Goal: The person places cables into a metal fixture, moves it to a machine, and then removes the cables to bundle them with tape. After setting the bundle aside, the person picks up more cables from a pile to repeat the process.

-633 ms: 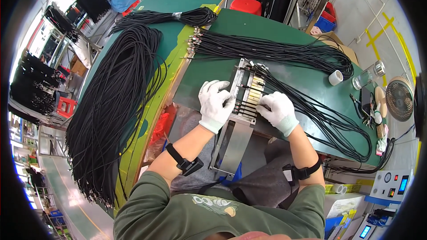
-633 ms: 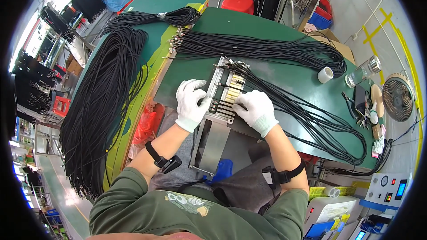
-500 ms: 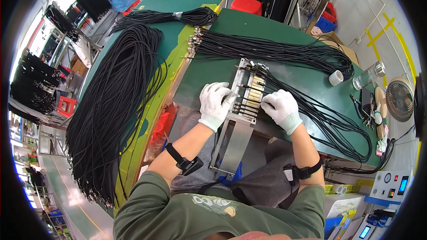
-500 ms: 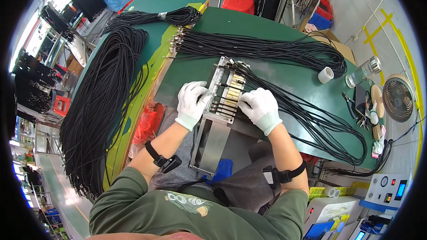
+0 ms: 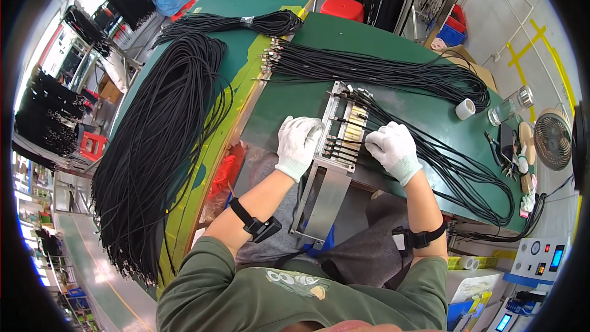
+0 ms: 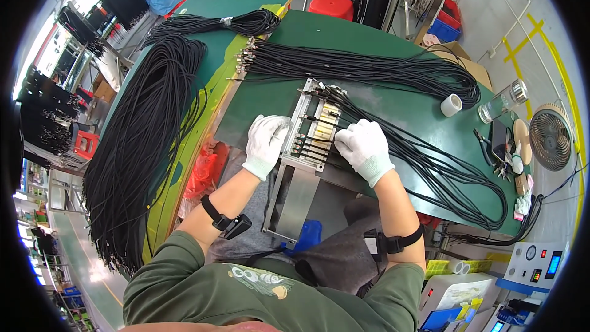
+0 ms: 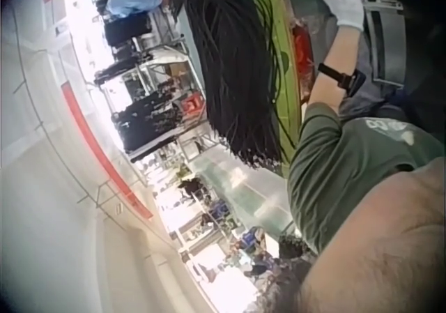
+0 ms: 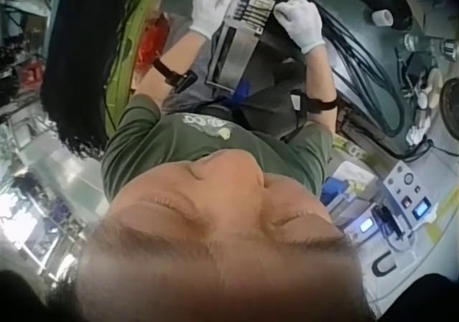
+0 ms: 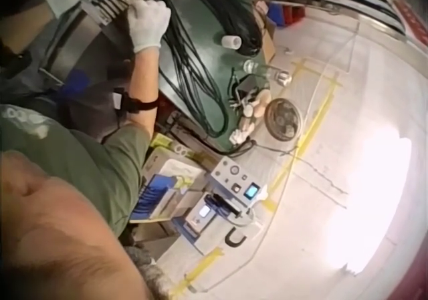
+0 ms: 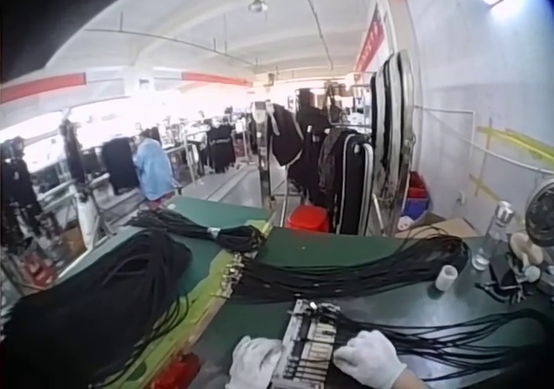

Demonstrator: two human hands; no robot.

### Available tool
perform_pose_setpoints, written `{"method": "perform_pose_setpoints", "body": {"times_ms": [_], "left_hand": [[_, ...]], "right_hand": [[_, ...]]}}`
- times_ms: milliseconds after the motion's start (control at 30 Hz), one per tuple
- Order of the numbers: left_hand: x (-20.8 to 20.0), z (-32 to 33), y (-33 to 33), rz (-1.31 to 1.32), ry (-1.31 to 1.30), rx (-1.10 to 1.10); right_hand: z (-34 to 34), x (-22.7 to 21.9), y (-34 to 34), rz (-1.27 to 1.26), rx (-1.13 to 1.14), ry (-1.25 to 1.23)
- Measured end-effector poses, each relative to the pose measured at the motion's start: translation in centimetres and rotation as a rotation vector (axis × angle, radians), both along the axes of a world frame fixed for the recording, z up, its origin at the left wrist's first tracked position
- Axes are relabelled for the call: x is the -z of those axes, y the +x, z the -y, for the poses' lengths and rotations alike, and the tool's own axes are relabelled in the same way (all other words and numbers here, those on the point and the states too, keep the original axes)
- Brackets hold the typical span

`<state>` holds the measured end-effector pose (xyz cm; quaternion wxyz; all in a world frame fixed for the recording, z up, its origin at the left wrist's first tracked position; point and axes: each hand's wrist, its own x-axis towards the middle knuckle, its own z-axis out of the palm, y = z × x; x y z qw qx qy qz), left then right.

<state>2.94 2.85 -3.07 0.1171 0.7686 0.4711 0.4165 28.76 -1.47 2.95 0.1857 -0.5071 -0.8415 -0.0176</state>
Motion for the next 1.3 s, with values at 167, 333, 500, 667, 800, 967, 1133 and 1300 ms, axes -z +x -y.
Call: {"method": "perform_pose_setpoints", "body": {"times_ms": [167,333,500,667,800,967,1133,1300], "left_hand": [[0.0,-0.2,0.0,0.056,-0.023,0.032],[-2.7,0.8,1.0,-0.019,-0.006,0.184],[-2.5,2.0,1.8,-0.360,0.101,0.195],[-2.1,1.0,2.2,-0.358,0.083,0.216],[-1.0,0.8,1.5,-0.249,0.124,0.182],[-0.3,-0.4,0.9,0.148,-0.076,0.042],[-1.9,0.2,1.3,0.185,0.036,0.336],[-2.9,1.1,1.2,0.101,0.081,0.362]], "right_hand": [[0.1,-0.4,-0.3,0.015,0.009,-0.012],[0.1,-0.4,-1.2,-0.025,0.039,-0.053],[0.1,0.0,-0.5,-0.136,0.086,-0.083],[-1.5,0.9,0.0,0.045,0.311,-0.017],[-1.5,0.7,0.4,-0.080,0.234,-0.069],[-1.0,-0.2,0.2,-0.197,0.054,-0.068],[-1.0,0.0,-3.2,-0.351,-0.136,-0.033],[-0.4,0.2,-3.5,-0.587,-0.190,-0.276]]}}
